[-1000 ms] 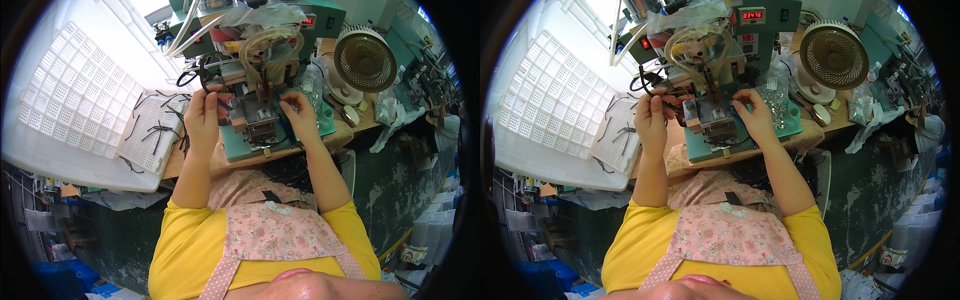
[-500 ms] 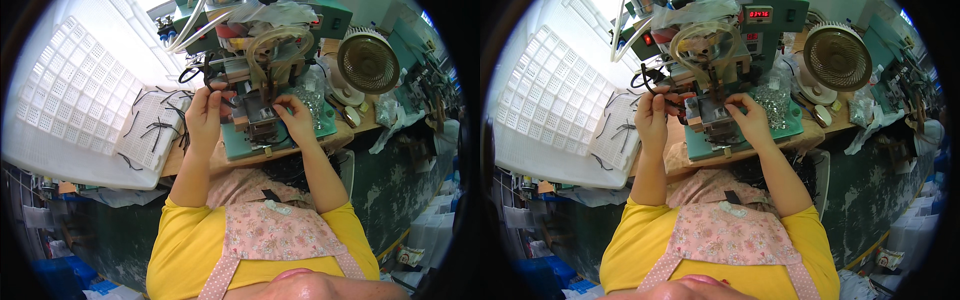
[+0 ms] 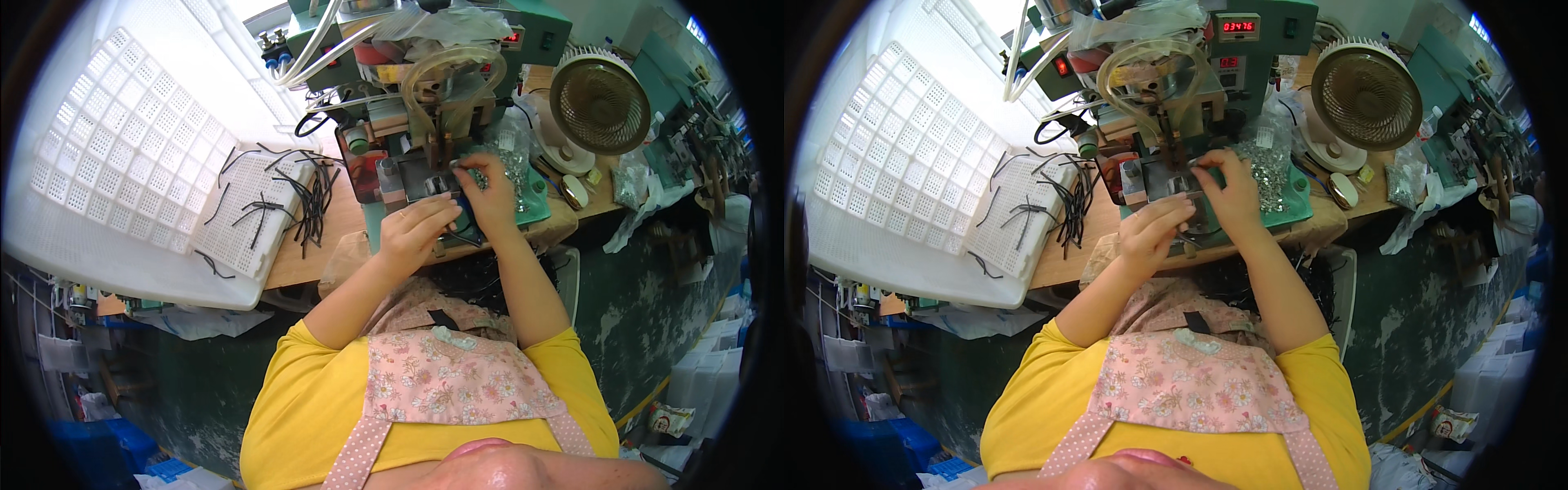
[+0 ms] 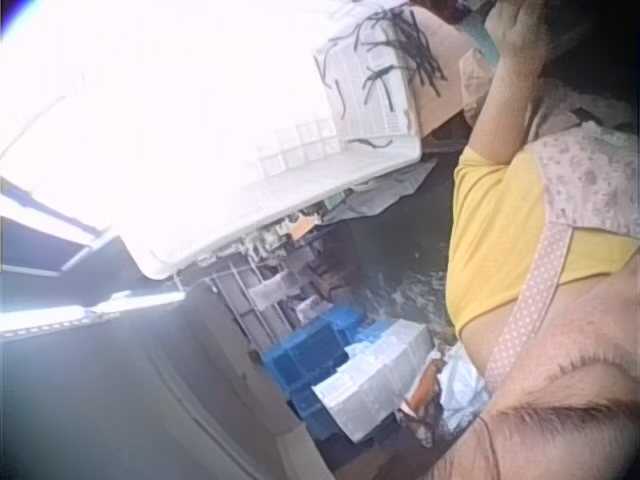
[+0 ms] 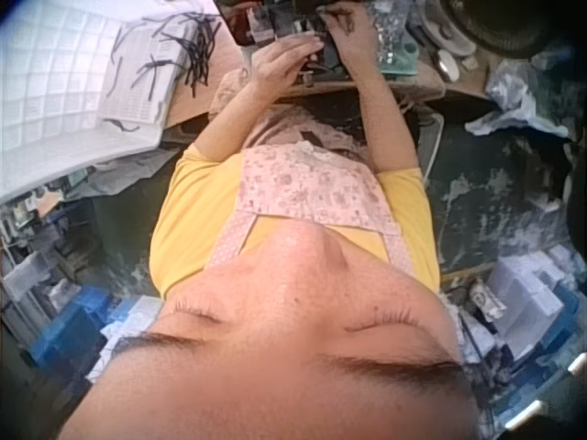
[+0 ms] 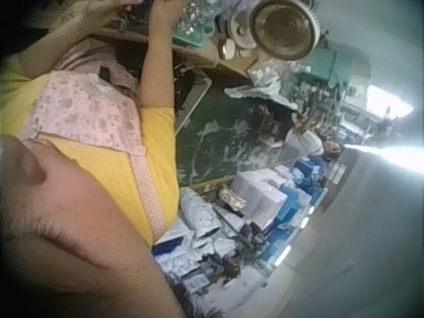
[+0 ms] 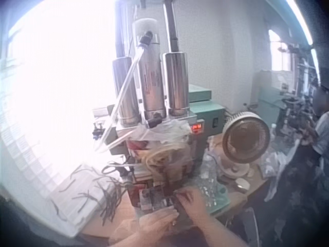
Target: The person repeatedly picks small black components and metal fasteners, inserts them into a press machine, and removes the assembled units. The person places finished units into a white basket and continues the cycle.
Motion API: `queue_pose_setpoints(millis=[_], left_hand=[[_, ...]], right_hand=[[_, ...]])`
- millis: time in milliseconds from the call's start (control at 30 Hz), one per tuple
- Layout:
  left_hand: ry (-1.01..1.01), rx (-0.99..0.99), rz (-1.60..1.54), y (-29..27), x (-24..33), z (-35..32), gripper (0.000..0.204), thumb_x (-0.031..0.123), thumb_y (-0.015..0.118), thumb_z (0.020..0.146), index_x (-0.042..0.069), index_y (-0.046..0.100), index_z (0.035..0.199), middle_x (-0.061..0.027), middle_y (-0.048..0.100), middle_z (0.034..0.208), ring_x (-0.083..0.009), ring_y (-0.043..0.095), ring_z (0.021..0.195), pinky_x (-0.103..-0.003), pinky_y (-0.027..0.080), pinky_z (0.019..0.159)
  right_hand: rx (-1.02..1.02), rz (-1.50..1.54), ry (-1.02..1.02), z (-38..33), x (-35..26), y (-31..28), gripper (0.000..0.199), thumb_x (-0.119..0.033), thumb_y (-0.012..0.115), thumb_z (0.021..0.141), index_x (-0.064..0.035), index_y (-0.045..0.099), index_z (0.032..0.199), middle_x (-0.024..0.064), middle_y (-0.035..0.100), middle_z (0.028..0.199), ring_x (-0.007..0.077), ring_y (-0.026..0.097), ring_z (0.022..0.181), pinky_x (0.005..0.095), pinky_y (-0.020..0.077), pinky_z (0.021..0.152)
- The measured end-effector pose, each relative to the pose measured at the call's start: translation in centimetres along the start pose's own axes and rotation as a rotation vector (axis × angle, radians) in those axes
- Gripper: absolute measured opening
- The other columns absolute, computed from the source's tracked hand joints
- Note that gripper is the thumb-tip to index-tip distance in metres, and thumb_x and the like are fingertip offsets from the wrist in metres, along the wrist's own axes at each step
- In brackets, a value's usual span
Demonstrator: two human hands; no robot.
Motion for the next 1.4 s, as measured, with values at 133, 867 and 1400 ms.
queue_pose_setpoints(millis=[133,867,1400], left_hand=[[0.150,-0.028,0.157,1.9,0.4,-0.9,0.028,0.005,0.069,0.067,0.006,0.067,0.095,-0.0073,0.067,0.095,-0.0222,0.068,0.092,-0.028,0.056,0.070],[0.006,0.248,0.353,-4.2,-5.6,-5.6,0.021,0.004,0.063,0.082,0.008,0.062,0.102,-0.0080,0.061,0.107,-0.0241,0.058,0.100,-0.039,0.038,0.097],[-0.551,-0.860,0.760,-0.6,-31.1,-15.5,0.043,0.028,0.036,0.094,0.015,0.046,0.134,-0.0045,0.043,0.143,-0.0224,0.035,0.135,-0.045,0.019,0.113]], right_hand=[[0.296,0.329,0.037,-0.5,4.8,-6.0,0.013,-0.006,0.061,0.087,-0.0027,0.057,0.100,0.0089,0.061,0.097,0.0197,0.060,0.090,0.0302,0.0465,0.082],[0.023,-0.694,-0.067,-3.2,12.7,-3.4,0.020,-0.007,0.061,0.084,-0.0140,0.061,0.102,0.0050,0.061,0.100,0.0271,0.057,0.094,0.0418,0.0361,0.084],[0.082,-0.435,-0.025,-3.7,12.4,-3.8,0.013,-0.002,0.059,0.088,-0.0045,0.063,0.100,0.0125,0.056,0.113,0.0286,0.060,0.090,0.0352,0.0487,0.074]])
Point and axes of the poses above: each hand's wrist, its own z-axis towards the middle knuckle, its own y-axis out of the palm, x = y × z, the point moved 10 cm from there along z, towards the middle knuckle
